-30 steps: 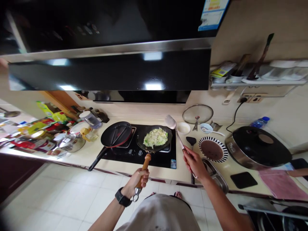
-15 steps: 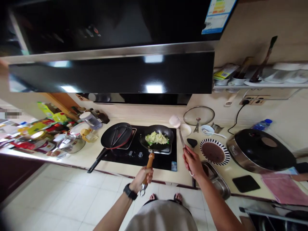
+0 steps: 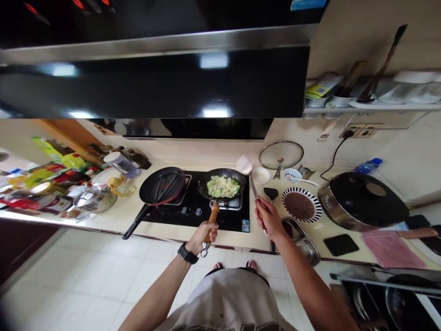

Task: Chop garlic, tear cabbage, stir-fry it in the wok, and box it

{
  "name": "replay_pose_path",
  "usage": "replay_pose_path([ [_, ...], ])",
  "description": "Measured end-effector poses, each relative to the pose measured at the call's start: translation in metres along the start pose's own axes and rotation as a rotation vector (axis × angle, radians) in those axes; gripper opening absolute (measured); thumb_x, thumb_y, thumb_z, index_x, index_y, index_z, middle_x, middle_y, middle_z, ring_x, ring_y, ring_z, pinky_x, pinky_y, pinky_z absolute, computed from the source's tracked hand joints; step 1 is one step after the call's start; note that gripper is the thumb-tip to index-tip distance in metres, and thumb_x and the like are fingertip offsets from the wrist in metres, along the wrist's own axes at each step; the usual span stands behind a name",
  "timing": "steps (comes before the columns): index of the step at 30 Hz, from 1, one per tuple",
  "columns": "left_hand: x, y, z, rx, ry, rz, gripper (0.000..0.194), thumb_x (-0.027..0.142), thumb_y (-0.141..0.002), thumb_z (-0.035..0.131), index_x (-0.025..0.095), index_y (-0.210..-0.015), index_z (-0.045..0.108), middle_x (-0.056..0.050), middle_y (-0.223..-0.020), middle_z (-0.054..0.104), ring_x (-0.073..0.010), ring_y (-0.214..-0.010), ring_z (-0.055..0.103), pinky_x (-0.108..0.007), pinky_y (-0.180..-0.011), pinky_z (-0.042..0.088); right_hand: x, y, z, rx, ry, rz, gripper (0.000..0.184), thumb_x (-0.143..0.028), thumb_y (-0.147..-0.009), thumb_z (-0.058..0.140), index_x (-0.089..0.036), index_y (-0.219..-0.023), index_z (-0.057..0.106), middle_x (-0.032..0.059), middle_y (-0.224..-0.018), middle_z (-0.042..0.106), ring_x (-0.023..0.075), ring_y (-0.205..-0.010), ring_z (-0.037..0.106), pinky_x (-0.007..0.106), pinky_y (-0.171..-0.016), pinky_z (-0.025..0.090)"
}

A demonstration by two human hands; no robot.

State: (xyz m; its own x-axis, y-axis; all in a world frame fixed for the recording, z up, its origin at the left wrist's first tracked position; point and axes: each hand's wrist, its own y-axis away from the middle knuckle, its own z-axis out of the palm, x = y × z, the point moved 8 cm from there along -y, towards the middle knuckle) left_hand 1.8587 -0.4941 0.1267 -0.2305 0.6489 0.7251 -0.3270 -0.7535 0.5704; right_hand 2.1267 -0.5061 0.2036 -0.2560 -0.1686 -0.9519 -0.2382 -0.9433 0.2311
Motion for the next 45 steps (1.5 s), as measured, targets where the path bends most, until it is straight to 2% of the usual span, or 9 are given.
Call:
replay_pose_path([
  [8, 0.037, -0.023, 0.016, -0.024, -0.021, 0.031, 0.024, 0.013, -0.061, 0.063, 0.02, -0.059, 0.04, 0.008, -0.046, 0.037, -0.0023, -0.038, 0.031, -0.015, -0.038, 0.024, -0.016, -0.012, 0.005, -0.012, -0.011, -0.077, 0.076, -0.055, -0.077, 0.077, -0.022, -0.143, 0.056, -0.0071, -0.067, 0.056, 0.0027, -0.038, 0.038, 0.014, -0.032, 0.027],
  [14, -0.024, -0.003, -0.022, -0.057, -0.154, -0.036, 0.021, 0.018, -0.06, 0.067, 0.021, -0.063, 0.046, 0.007, -0.045, 0.04, -0.007, -0.035, 0.037, -0.019, -0.036, 0.027, 0.007, -0.006, -0.014, 0.023, 0.017, -0.011, 0.077, -0.056, -0.079, 0.075, -0.021, -0.144, 0.053, -0.0058, -0.068, 0.06, 0.0028, -0.036, 0.036, 0.014, -0.032, 0.026],
  [18, -0.03, -0.002, -0.025, -0.005, -0.041, 0.006, 0.025, 0.023, -0.057, 0.068, 0.021, -0.072, 0.047, 0.008, -0.051, 0.043, -0.0052, -0.037, 0.035, -0.018, -0.036, 0.025, 0.028, -0.018, -0.014, 0.003, 0.042, 0.069, 0.077, -0.053, -0.077, 0.076, -0.021, -0.144, 0.052, -0.0069, -0.067, 0.058, 0.0036, -0.038, 0.039, 0.014, -0.032, 0.026],
  [24, -0.034, -0.034, -0.021, 0.001, -0.04, 0.002, 0.031, 0.024, -0.056, 0.069, 0.021, -0.076, 0.046, 0.01, -0.05, 0.042, -0.0056, -0.036, 0.035, -0.018, -0.035, 0.027, 0.035, -0.076, -0.006, -0.067, 0.511, 0.036, 0.056, -0.041, -0.093, 0.058, -0.017, -0.144, 0.052, -0.0088, -0.063, 0.053, 0.0072, -0.038, 0.045, 0.017, -0.035, 0.034],
  [28, -0.045, -0.045, -0.032, -0.002, -0.074, 0.009, 0.032, 0.023, -0.058, 0.069, 0.022, -0.077, 0.044, 0.01, -0.05, 0.044, -0.0063, -0.036, 0.037, -0.019, -0.035, 0.03, 0.031, -0.126, 0.01, -0.171, 0.908, 0.148, 0.029, -0.025, -0.1, 0.046, -0.016, -0.123, 0.061, -0.0079, -0.058, 0.053, 0.0063, -0.037, 0.047, 0.015, -0.038, 0.033],
  [32, -0.047, -0.049, -0.043, -0.03, -0.116, -0.017, 0.031, 0.021, -0.059, 0.068, 0.023, -0.078, 0.043, 0.009, -0.05, 0.045, -0.0071, -0.036, 0.038, -0.019, -0.035, 0.034, 0.026, -0.16, 0.025, -0.352, 0.921, 0.399, 0.019, -0.021, -0.102, 0.045, -0.013, -0.106, 0.061, -0.0061, -0.057, 0.054, 0.0043, -0.039, 0.041, 0.014, -0.041, 0.026],
  [37, -0.046, -0.055, -0.054, -0.029, -0.168, -0.065, 0.031, 0.02, -0.06, 0.07, 0.023, -0.076, 0.043, 0.009, -0.049, 0.046, -0.0084, -0.035, 0.041, -0.021, -0.035, 0.037, 0.017, -0.186, 0.059, -0.542, 0.829, 0.492, 0.017, -0.019, -0.101, 0.048, -0.011, -0.102, 0.062, -0.0063, -0.06, 0.052, 0.0031, -0.042, 0.03, 0.015, -0.043, 0.019],
  [41, -0.041, -0.053, -0.056, 0.007, -0.18, -0.085, 0.03, 0.019, -0.062, 0.069, 0.022, -0.078, 0.044, 0.009, -0.049, 0.046, -0.0081, -0.033, 0.04, -0.021, -0.034, 0.035, 0.019, -0.18, 0.087, -0.636, 0.847, 0.391, 0.028, -0.025, -0.102, 0.049, -0.01, -0.122, 0.061, -0.005, -0.063, 0.055, 0.0045, -0.043, 0.034, 0.016, -0.042, 0.022],
  [45, -0.033, -0.045, -0.049, 0.016, -0.114, -0.1, 0.032, 0.017, -0.06, 0.067, 0.022, -0.082, 0.044, 0.01, -0.05, 0.045, -0.0071, -0.034, 0.037, -0.02, -0.034, 0.033, 0.029, -0.137, 0.092, -0.63, 1.097, 0.098, 0.039, -0.031, -0.102, 0.045, -0.017, -0.135, 0.061, -0.0011, -0.069, 0.065, 0.0085, -0.048, 0.051, 0.017, -0.049, 0.038],
])
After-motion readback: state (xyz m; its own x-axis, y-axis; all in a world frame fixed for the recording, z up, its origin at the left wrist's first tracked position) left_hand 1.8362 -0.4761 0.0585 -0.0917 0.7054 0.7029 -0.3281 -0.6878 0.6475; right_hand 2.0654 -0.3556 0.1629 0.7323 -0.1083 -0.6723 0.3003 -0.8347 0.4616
